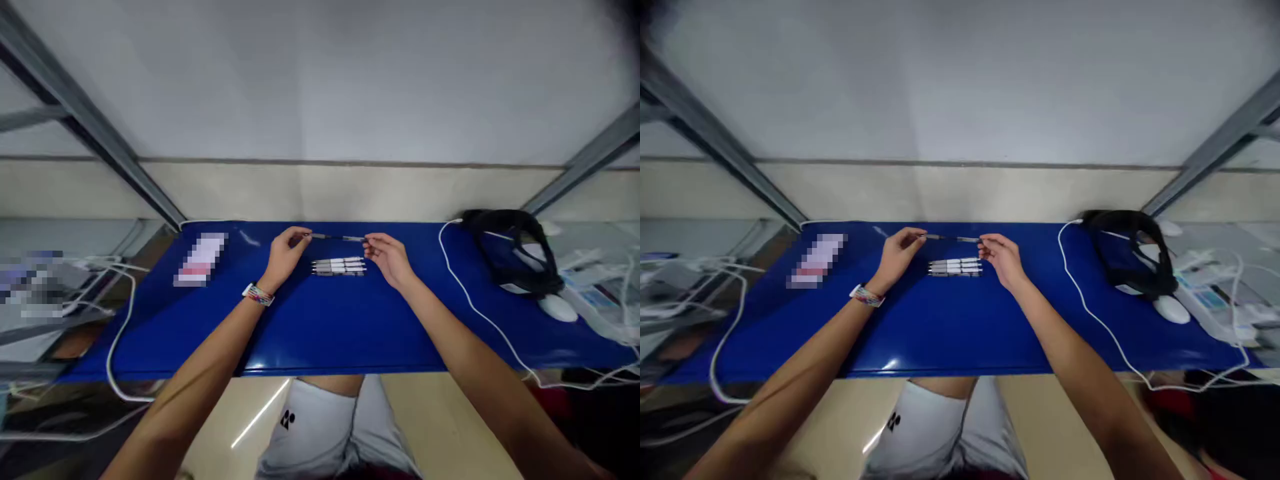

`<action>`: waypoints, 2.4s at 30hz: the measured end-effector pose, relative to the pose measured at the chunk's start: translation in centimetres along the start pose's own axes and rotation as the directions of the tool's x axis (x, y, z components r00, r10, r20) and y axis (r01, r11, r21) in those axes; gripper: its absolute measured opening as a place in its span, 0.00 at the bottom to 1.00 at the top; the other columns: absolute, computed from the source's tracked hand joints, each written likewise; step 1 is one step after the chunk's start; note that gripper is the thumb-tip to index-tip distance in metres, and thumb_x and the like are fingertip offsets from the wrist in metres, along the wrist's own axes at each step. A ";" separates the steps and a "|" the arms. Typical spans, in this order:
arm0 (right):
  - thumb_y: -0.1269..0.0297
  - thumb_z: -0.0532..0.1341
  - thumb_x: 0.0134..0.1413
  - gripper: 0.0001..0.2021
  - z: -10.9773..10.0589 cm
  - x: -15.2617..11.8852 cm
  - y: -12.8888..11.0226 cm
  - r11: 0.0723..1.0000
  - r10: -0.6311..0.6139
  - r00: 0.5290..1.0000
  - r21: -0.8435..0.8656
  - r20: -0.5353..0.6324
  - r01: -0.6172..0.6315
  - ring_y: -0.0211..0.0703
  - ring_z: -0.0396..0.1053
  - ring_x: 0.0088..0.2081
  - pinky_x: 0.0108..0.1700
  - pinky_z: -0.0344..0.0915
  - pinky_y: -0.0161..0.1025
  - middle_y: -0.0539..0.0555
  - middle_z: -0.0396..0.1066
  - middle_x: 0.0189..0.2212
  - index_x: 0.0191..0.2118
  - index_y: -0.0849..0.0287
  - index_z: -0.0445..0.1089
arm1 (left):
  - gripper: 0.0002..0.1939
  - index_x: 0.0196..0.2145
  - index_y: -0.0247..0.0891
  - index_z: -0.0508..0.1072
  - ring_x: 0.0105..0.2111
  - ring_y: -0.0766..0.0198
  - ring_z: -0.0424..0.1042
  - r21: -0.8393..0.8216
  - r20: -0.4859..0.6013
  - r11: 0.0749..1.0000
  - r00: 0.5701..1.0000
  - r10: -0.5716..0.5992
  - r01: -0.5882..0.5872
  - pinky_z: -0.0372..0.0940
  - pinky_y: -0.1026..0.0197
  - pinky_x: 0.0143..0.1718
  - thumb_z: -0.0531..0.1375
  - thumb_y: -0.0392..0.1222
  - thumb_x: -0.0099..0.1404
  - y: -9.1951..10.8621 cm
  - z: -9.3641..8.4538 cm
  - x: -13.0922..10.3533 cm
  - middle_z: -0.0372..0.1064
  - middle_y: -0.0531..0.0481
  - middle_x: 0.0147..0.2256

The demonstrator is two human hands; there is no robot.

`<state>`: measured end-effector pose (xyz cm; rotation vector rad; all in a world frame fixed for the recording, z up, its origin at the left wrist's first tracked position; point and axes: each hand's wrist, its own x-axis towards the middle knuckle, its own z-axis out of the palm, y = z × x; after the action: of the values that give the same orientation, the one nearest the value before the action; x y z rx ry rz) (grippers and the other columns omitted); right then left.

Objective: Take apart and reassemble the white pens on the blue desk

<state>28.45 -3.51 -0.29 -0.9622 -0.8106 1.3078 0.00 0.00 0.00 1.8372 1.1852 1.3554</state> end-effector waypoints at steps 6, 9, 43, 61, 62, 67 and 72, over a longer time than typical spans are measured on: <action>0.63 0.77 0.43 0.10 -0.2 0.0 -0.6 1.000 -0.011 0.999 0.006 -0.033 0.011 0.41 0.72 0.31 0.37 0.70 0.40 0.54 0.78 0.28 0.35 0.57 0.83 | 0.12 0.46 0.40 0.83 0.39 0.58 0.76 -0.017 -0.019 1.000 1.000 -0.008 0.007 0.70 0.56 0.44 0.66 0.48 0.70 -0.1 0.0 0.1 0.81 0.47 0.39; 0.62 0.77 0.44 0.10 -0.1 0.0 -0.6 1.000 -0.020 0.999 -0.004 -0.032 0.020 0.40 0.72 0.31 0.36 0.70 0.39 0.54 0.78 0.28 0.35 0.57 0.83 | 0.12 0.45 0.39 0.83 0.38 0.59 0.76 -0.047 -0.021 0.999 1.000 -0.020 0.019 0.70 0.56 0.43 0.67 0.48 0.70 0.0 0.1 0.1 0.81 0.47 0.38; 0.57 0.80 0.43 0.14 0.2 -0.2 0.5 0.998 0.063 0.997 -0.021 0.048 -0.062 0.40 0.73 0.30 0.34 0.73 0.38 0.54 0.79 0.28 0.34 0.58 0.82 | 0.14 0.41 0.39 0.86 0.37 0.58 0.79 -0.137 0.157 0.983 0.983 -0.099 0.121 0.71 0.56 0.41 0.72 0.52 0.65 -0.3 0.8 -0.9 0.84 0.45 0.38; 0.52 0.82 0.45 0.17 0.6 -0.7 0.4 0.998 0.060 0.994 0.005 0.092 -0.061 0.39 0.74 0.28 0.34 0.76 0.37 0.53 0.79 0.27 0.32 0.57 0.80 | 0.14 0.42 0.40 0.84 0.37 0.58 0.78 -0.104 0.194 0.994 0.981 -0.018 0.038 0.71 0.56 0.43 0.71 0.52 0.67 0.2 0.5 -0.9 0.82 0.46 0.38; 0.52 0.82 0.45 0.17 0.7 -0.8 0.4 0.998 0.061 0.994 0.010 0.087 -0.062 0.39 0.73 0.28 0.34 0.75 0.37 0.53 0.79 0.27 0.31 0.57 0.80 | 0.14 0.44 0.40 0.83 0.38 0.58 0.78 -0.111 0.190 0.993 0.982 -0.005 0.026 0.71 0.56 0.44 0.72 0.51 0.65 0.1 0.6 -0.9 0.82 0.46 0.40; 0.53 0.82 0.43 0.18 0.8 -0.7 0.4 0.996 0.088 0.994 0.025 0.066 -0.090 0.38 0.73 0.28 0.34 0.75 0.37 0.53 0.79 0.27 0.32 0.58 0.79 | 0.16 0.51 0.40 0.80 0.37 0.59 0.78 -0.177 0.220 0.983 0.975 -0.013 0.053 0.71 0.56 0.44 0.66 0.52 0.72 -0.1 0.7 -0.9 0.80 0.47 0.36; 0.54 0.82 0.44 0.17 0.9 -0.8 0.6 0.994 0.100 0.993 0.030 0.058 -0.102 0.38 0.74 0.27 0.34 0.75 0.36 0.52 0.79 0.27 0.32 0.57 0.79 | 0.23 0.57 0.42 0.77 0.45 0.57 0.79 -0.151 0.209 0.988 0.977 0.047 -0.015 0.71 0.55 0.49 0.71 0.47 0.67 0.1 0.6 -0.9 0.80 0.45 0.45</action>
<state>27.33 -4.17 -0.43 -0.9536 -0.7893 1.4374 0.47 -0.78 -0.53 1.8474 0.9246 1.1949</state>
